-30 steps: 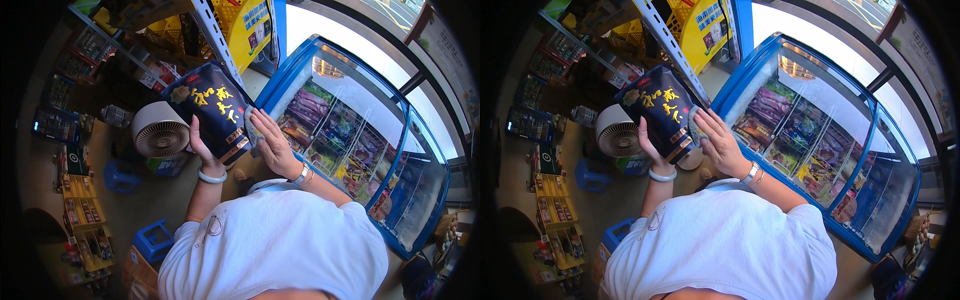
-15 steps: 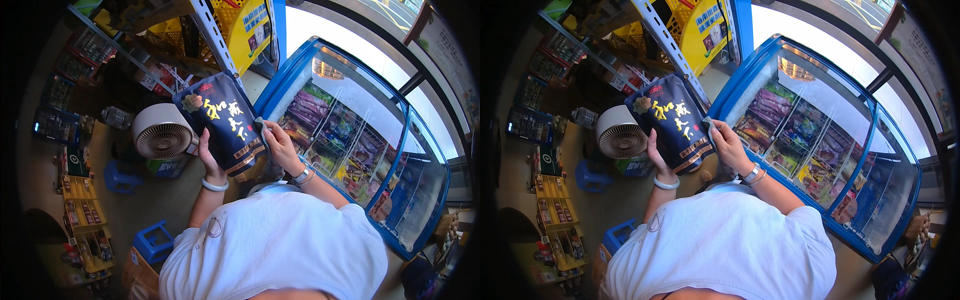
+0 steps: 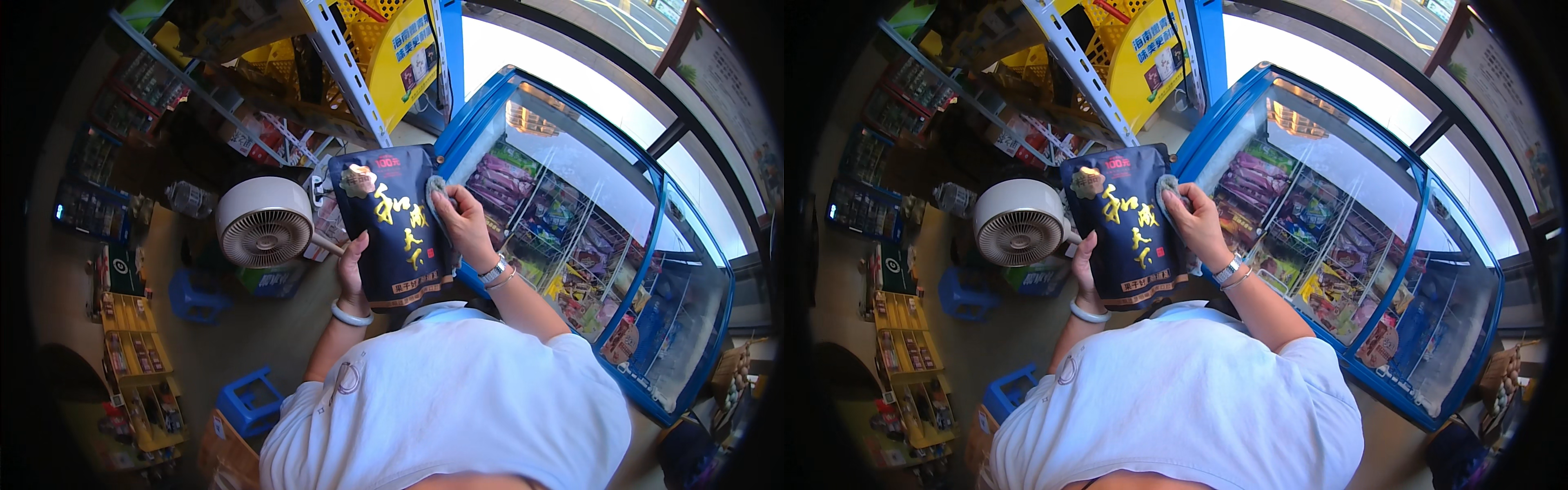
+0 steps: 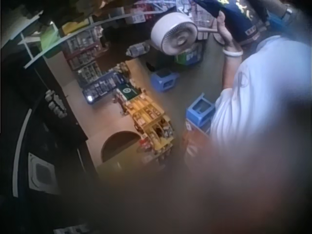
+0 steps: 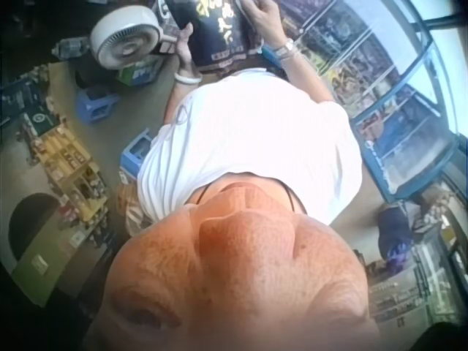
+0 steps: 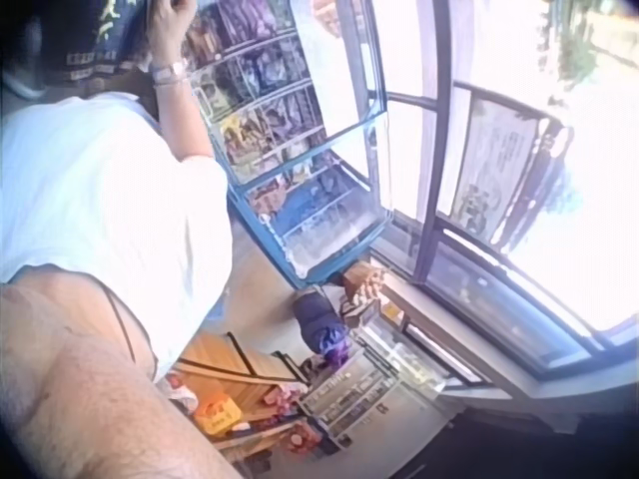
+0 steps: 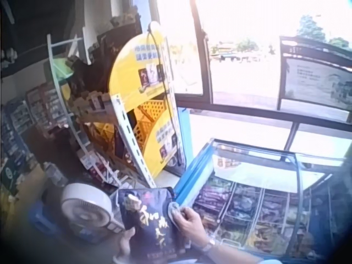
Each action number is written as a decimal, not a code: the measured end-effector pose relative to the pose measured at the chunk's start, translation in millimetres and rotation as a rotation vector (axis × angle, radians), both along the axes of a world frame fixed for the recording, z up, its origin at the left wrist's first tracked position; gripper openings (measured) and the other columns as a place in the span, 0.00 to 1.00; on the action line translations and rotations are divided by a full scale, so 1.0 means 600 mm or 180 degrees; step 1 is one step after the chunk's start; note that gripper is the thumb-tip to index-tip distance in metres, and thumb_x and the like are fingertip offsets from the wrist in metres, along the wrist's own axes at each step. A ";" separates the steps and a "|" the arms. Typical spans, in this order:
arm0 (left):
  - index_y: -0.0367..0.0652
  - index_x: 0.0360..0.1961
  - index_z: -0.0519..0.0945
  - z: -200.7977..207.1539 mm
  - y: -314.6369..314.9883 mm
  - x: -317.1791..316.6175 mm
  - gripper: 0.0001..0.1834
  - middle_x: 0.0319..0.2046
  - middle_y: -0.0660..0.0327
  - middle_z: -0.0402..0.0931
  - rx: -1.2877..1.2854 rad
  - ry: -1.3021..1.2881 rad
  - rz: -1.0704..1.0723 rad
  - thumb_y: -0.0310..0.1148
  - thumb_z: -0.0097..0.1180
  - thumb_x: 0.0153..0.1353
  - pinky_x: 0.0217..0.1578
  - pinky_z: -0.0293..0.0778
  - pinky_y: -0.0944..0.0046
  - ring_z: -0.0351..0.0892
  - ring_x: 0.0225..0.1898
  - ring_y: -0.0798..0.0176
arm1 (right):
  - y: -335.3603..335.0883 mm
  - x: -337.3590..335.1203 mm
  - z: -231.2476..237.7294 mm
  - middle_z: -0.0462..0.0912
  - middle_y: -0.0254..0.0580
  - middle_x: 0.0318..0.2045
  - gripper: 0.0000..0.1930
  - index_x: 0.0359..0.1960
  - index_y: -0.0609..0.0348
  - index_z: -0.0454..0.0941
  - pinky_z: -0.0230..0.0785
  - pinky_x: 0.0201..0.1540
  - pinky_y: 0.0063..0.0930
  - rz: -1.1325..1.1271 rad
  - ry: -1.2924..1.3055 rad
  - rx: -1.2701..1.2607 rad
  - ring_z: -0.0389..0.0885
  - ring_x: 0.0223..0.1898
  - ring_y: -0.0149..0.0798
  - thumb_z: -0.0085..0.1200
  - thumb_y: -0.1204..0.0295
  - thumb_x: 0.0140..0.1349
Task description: The person picks up packaged food items from a shelf, wipes them with a cloth, and places them back. They also handle a small white bowl and a fan while moving around the store.
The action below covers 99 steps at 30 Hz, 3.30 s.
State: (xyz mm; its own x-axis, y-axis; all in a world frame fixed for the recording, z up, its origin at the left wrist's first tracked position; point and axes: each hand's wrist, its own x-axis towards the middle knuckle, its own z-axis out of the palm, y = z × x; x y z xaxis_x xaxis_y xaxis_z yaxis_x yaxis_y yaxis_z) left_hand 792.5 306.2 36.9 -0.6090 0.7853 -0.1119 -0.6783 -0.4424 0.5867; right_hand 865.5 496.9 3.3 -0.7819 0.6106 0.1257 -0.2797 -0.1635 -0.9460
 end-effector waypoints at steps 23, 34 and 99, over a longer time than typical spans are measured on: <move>0.39 0.66 0.67 0.018 -0.029 -0.061 0.34 0.61 0.50 0.72 0.0427 0.0044 0.0724 0.47 0.55 0.64 0.60 0.72 0.47 0.76 0.58 0.49 | -0.036 0.064 0.018 0.73 0.20 0.29 0.11 0.44 0.58 0.78 0.60 0.32 0.14 0.1599 -0.0532 0.0218 0.65 0.30 0.16 0.56 0.63 0.71; 0.40 0.70 0.63 0.027 -0.016 -0.036 0.34 0.65 0.57 0.69 -0.0305 0.0598 0.0693 0.51 0.50 0.70 0.65 0.64 0.55 0.71 0.63 0.56 | -0.023 0.051 -0.009 0.72 0.19 0.28 0.07 0.41 0.59 0.77 0.58 0.30 0.13 0.0776 -0.0230 -0.0150 0.64 0.28 0.15 0.54 0.68 0.72; 0.39 0.54 0.76 0.085 0.006 -0.115 0.17 0.49 0.57 0.80 -0.0531 0.1101 0.0745 0.29 0.57 0.64 0.51 0.82 0.58 0.82 0.50 0.61 | 0.002 0.091 0.014 0.78 0.44 0.53 0.23 0.48 0.58 0.75 0.73 0.31 0.27 -0.0675 0.0197 0.2626 0.81 0.29 0.36 0.53 0.88 0.49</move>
State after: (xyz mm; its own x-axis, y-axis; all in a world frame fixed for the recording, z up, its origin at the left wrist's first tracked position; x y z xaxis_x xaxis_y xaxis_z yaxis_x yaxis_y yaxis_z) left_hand 723.2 309.8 87.9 -0.7919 0.6104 0.0162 -0.3226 -0.4408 0.8376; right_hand 919.9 498.0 11.8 -0.6385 0.4375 0.6332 -0.2816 0.6328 -0.7213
